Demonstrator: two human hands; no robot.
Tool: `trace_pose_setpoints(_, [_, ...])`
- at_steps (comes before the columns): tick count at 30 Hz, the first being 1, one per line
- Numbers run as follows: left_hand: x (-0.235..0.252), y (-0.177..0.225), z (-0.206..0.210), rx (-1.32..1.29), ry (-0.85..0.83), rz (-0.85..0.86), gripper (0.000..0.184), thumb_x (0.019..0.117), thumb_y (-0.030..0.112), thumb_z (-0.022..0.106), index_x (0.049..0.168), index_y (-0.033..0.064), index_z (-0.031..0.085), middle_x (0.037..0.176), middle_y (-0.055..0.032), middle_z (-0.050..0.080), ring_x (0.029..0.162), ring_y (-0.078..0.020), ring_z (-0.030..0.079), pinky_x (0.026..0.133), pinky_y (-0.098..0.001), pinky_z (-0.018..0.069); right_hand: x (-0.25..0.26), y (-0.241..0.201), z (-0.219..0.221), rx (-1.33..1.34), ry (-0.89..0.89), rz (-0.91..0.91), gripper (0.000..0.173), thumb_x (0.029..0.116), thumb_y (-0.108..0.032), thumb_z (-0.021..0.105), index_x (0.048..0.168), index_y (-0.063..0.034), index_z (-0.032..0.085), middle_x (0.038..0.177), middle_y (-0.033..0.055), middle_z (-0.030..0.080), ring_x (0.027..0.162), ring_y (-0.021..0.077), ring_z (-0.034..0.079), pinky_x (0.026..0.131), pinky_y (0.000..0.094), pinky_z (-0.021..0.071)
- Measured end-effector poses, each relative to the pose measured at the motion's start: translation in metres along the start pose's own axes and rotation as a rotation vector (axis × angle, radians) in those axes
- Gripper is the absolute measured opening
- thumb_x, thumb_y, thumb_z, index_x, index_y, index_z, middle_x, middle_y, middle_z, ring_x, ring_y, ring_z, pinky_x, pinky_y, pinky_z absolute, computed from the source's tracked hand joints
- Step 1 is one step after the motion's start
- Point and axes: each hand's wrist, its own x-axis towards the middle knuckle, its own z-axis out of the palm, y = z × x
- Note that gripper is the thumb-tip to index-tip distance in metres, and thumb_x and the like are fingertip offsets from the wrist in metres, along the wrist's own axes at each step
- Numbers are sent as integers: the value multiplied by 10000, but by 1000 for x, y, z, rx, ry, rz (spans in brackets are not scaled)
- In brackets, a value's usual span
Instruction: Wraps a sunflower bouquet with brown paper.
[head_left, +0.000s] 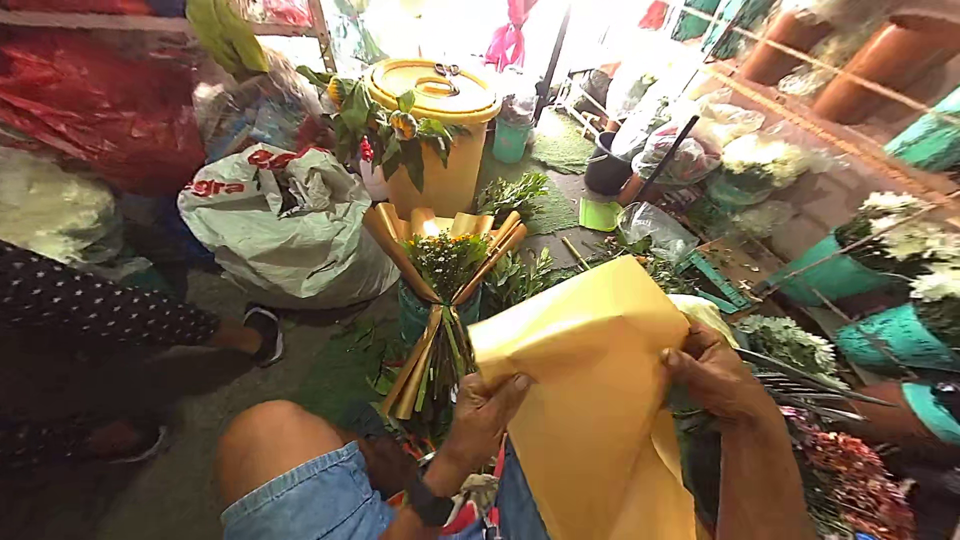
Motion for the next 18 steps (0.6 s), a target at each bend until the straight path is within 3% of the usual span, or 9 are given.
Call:
trace_pose_setpoints(1, [3, 14, 0, 22, -33, 32, 95, 943, 71, 705, 1019, 70, 762, 952, -48, 773, 864, -126, 740, 823, -326, 627, 1, -15, 3, -31, -13, 4, 406, 843, -304, 843, 1200, -185, 691, 1045, -54, 764, 937, 81, 730, 847, 285, 626])
trace_pose_setpoints(4, [31, 45, 2, 109, 31, -15, 89, 947, 42, 667, 994, -20, 710, 884, -105, 753, 796, -179, 735, 760, -362, 634, 24, -44, 13, -165, 25, 73, 264, 844, -210, 823, 1073, -120, 727, 938, -10, 765, 839, 103, 734, 776, 299, 636])
trace_pose_setpoints(8, [78, 76, 7, 245, 141, 75, 61, 944, 11, 667, 960, -20, 716, 839, -83, 749, 776, -158, 730, 756, -342, 630, 75, -68, 21, -335, 53, 48, 251, 881, -176, 798, 1099, -70, 730, 936, 69, 756, 806, 167, 728, 736, 368, 634])
trace_pose_setpoints(10, [95, 91, 10, 159, 163, 85, 107, 940, 39, 691, 1027, -17, 718, 890, -113, 753, 802, -191, 732, 762, -378, 629, 92, -85, 27, -328, 33, -9, 242, 911, -165, 776, 1132, -77, 727, 964, 63, 754, 821, 164, 723, 731, 364, 628])
trace_pose_setpoints(12, [109, 104, 11, 145, 176, 2, 238, 982, 155, 683, 1178, 23, 654, 992, -117, 745, 880, -219, 731, 803, -420, 627, 102, -103, 36, -312, 6, -27, 256, 932, -160, 751, 1170, -77, 706, 989, 59, 751, 835, 160, 726, 737, 354, 632])
trace_pose_setpoints(14, [118, 118, 14, 249, 186, 11, 263, 986, 238, 692, 1180, 65, 651, 980, -68, 748, 864, -179, 730, 777, -390, 625, 113, -116, 42, -325, 22, -39, 256, 944, -148, 736, 1173, -47, 683, 984, 73, 745, 835, 163, 728, 754, 358, 634])
trace_pose_setpoints(16, [120, 135, 12, 284, 51, 72, 235, 989, 246, 685, 1176, 105, 672, 1016, -34, 746, 895, -152, 723, 805, -379, 622, 117, -127, 42, -303, 48, -79, 255, 934, -129, 741, 1162, -34, 678, 982, 72, 741, 848, 159, 724, 784, 360, 629])
trace_pose_setpoints(18, [123, 153, 8, 228, -162, 156, 185, 988, 175, 674, 1154, 98, 695, 1049, -57, 744, 929, -167, 721, 842, -394, 616, 107, -141, 32, -253, 1, -174, 247, 930, -104, 730, 1165, -56, 671, 985, 43, 735, 863, 136, 718, 802, 342, 631])
